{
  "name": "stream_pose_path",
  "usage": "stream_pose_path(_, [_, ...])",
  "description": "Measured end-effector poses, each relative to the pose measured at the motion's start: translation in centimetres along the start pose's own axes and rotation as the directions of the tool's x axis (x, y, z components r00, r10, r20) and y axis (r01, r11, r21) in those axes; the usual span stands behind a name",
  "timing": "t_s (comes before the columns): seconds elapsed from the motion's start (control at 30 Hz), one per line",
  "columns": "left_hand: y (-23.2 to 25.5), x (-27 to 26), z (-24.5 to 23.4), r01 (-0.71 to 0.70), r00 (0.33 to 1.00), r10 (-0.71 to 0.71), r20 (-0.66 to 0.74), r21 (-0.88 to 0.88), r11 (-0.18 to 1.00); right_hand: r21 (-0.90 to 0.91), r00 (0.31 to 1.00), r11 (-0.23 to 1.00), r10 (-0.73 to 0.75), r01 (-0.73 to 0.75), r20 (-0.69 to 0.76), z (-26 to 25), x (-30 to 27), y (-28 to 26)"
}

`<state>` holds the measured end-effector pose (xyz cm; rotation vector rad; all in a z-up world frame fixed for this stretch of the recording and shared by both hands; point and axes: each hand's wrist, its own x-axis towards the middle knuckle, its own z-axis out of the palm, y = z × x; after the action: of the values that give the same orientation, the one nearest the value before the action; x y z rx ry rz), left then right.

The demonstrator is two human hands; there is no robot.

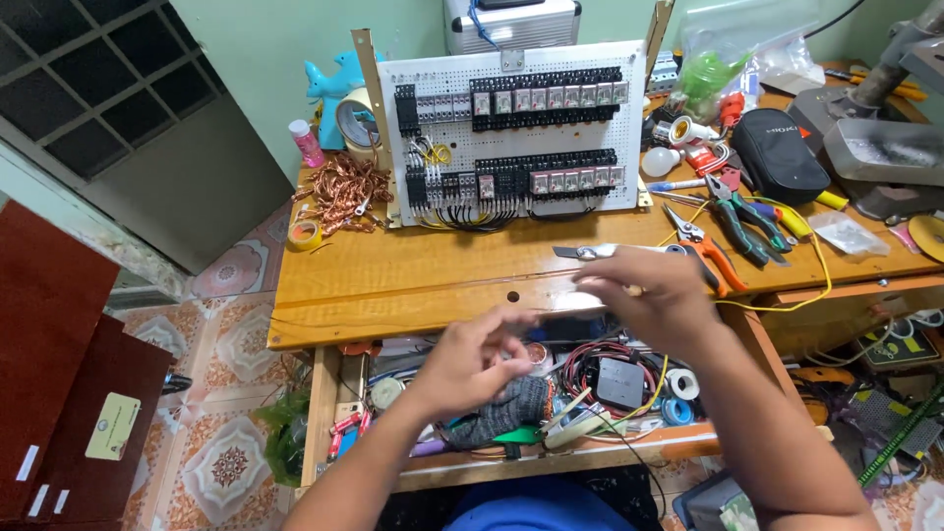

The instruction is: Stripping insulation from electrical wires using wire strippers and pliers at a workbench

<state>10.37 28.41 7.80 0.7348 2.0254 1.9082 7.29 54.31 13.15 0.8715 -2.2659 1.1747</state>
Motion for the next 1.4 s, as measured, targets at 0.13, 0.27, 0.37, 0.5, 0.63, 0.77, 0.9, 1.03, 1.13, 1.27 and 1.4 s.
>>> stream_pose_path(0.13, [2.9,-2.8,-3.0,0.182,0.982,-0.175,0.075,-0.104,0.978,-0.112,0.994,0.994,0.025,-0.013,0.107,-6.6,-1.0,-2.5])
stream_pose_path(0.27, [7.7,-5.2,-4.3,-0.118,0.989,0.101,0.108,0.165,0.979,-0.183,0.978,0.981,0.099,-0.065,0.184,-12.4,-3.6,-5.4])
stream_pose_path(0.37, [10.5,-6.3,-4.3,-0.274,0.958,0.239,0.159,0.258,0.926,-0.416,0.944,0.900,0.243,-0.134,0.222,-16.8,-10.2,-2.5])
stream_pose_path(0.5, [13.4,-7.0,-3.7,-0.360,0.929,0.313,0.199,0.273,0.892,-0.518,0.918,0.815,0.375,-0.259,0.131,-18.3,-13.4,-1.6])
stream_pose_path(0.63, [12.9,-6.8,-3.7,-0.281,0.955,0.270,0.121,0.079,0.956,-0.479,0.917,0.814,0.397,-0.329,0.044,-17.7,-13.5,-3.1])
stream_pose_path(0.77, [11.1,-4.4,-3.7,-0.215,0.972,0.232,-0.026,0.289,0.933,-0.410,0.893,0.800,0.440,-0.437,-0.093,-16.6,-13.7,-4.8])
stream_pose_path(0.9, [6.9,-0.3,-4.4,-0.011,0.952,0.178,-0.250,0.551,0.834,-0.473,0.881,0.754,0.457,-0.456,-0.121,-12.5,-9.8,-3.2])
stream_pose_path(1.03, [-1.2,3.3,-6.0,0.052,0.947,0.162,-0.277,0.631,0.774,-0.437,0.781,0.681,0.618,-0.587,-0.086,-8.5,-8.9,4.7])
stream_pose_path(1.13, [-6.6,5.0,-7.1,0.089,0.935,0.165,-0.315,0.655,0.750,-0.379,0.789,0.711,0.608,-0.592,-0.093,-5.9,-8.7,9.2])
stream_pose_path(1.27, [-9.2,5.3,-7.1,0.162,0.931,0.107,-0.349,0.656,0.737,-0.417,0.775,0.684,0.627,-0.599,-0.085,-4.6,-8.8,12.1])
stream_pose_path(1.4, [-4.9,4.4,-5.2,0.024,0.928,0.194,-0.319,0.571,0.821,-0.352,0.847,0.787,0.530,-0.507,-0.034,-9.2,-7.0,7.8])
